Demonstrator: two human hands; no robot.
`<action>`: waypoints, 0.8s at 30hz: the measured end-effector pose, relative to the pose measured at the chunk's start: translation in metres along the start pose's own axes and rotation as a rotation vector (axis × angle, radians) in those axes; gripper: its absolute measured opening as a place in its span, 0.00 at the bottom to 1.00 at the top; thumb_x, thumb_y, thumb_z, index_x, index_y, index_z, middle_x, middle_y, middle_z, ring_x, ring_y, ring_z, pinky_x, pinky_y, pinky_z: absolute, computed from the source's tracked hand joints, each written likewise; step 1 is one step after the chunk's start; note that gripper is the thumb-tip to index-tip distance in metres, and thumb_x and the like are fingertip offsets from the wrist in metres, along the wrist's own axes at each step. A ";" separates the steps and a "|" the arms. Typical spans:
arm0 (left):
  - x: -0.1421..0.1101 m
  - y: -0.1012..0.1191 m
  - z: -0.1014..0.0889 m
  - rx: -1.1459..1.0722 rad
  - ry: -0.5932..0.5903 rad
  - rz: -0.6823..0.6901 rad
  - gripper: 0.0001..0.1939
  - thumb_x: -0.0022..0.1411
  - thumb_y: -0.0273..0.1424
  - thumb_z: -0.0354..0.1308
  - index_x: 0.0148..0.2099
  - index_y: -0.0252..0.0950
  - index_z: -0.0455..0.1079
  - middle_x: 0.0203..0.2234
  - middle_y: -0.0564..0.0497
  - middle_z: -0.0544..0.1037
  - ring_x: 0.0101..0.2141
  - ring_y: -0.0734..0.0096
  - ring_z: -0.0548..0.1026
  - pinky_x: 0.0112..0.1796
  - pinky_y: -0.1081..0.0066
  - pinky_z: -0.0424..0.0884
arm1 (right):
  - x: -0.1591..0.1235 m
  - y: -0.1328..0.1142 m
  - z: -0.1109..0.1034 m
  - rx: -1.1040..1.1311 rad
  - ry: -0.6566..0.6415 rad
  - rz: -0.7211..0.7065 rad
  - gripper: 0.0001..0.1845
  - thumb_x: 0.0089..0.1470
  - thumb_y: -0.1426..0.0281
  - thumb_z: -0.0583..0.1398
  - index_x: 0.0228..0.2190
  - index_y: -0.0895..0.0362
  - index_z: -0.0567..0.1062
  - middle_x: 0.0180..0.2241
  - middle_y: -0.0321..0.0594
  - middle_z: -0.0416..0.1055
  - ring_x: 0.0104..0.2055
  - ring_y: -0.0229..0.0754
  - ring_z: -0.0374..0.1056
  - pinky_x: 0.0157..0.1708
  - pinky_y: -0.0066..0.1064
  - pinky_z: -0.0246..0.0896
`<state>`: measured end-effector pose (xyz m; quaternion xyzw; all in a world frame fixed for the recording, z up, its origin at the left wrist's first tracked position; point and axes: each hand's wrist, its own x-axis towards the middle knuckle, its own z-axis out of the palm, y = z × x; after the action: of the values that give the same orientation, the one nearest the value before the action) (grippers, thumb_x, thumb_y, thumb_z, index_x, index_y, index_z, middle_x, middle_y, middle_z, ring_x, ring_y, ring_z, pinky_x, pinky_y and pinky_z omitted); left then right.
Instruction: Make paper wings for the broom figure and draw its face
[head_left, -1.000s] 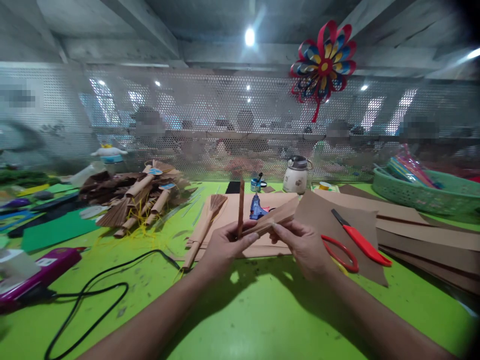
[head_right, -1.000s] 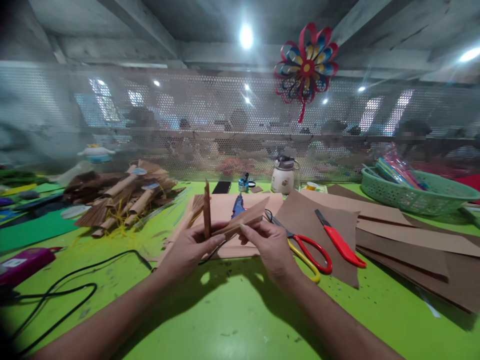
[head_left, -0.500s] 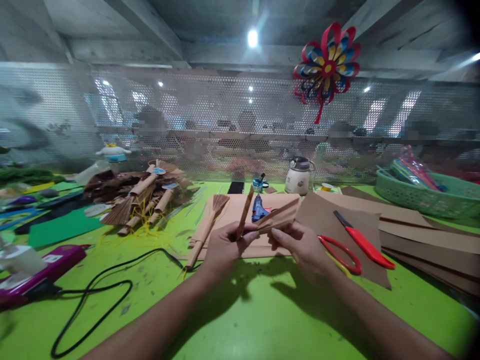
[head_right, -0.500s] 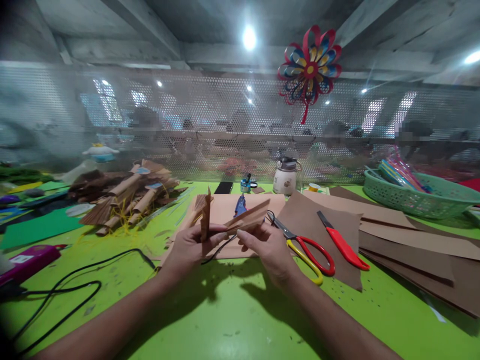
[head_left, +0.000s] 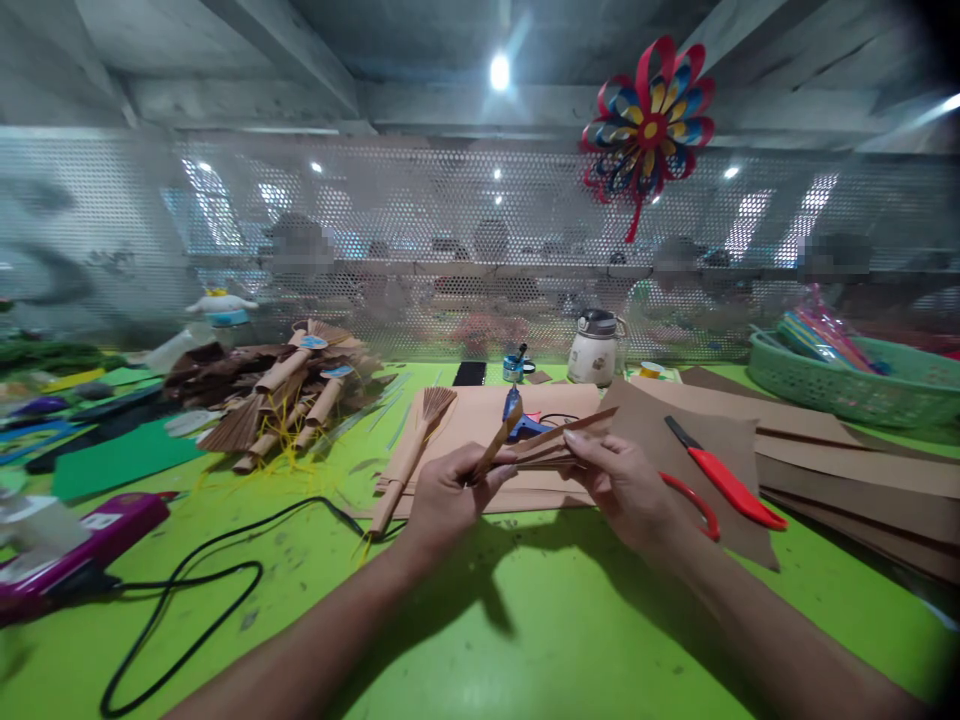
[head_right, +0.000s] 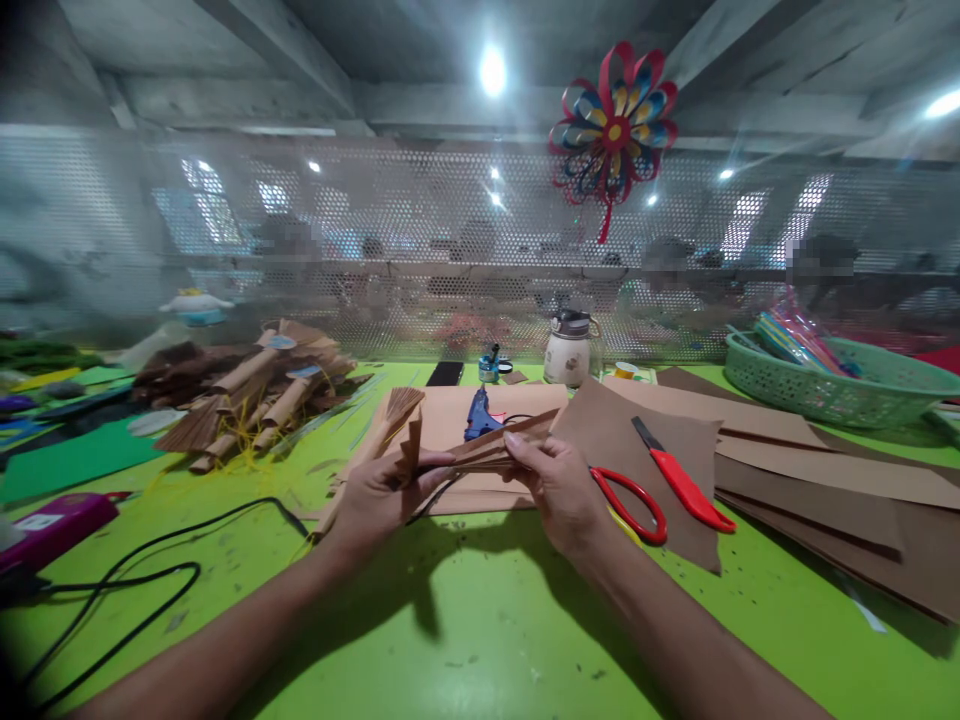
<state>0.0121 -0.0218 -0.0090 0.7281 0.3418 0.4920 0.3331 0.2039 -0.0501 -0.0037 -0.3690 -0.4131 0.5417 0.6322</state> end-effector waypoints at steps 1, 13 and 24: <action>0.000 -0.001 0.000 0.009 0.003 0.008 0.09 0.54 0.33 0.63 0.38 0.37 0.78 0.30 0.46 0.79 0.30 0.64 0.75 0.33 0.67 0.70 | 0.000 -0.001 0.000 0.005 -0.011 0.016 0.09 0.43 0.64 0.67 0.24 0.58 0.79 0.28 0.41 0.77 0.31 0.40 0.67 0.32 0.32 0.59; 0.002 0.010 0.002 -0.135 0.071 -0.033 0.04 0.50 0.31 0.65 0.31 0.37 0.78 0.26 0.48 0.79 0.29 0.65 0.74 0.31 0.68 0.69 | 0.013 -0.012 -0.021 0.056 0.137 -0.072 0.06 0.38 0.70 0.68 0.20 0.57 0.76 0.24 0.36 0.71 0.27 0.37 0.64 0.30 0.31 0.60; 0.006 -0.004 -0.002 -0.075 0.139 -0.130 0.08 0.53 0.34 0.64 0.33 0.36 0.77 0.26 0.49 0.78 0.28 0.68 0.72 0.30 0.70 0.66 | 0.004 -0.012 -0.005 -0.054 0.195 -0.151 0.19 0.43 0.64 0.67 0.38 0.55 0.71 0.26 0.35 0.71 0.29 0.39 0.67 0.28 0.30 0.62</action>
<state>0.0109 -0.0140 -0.0090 0.6555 0.3918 0.5312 0.3670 0.2133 -0.0477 0.0060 -0.4045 -0.3907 0.4429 0.6983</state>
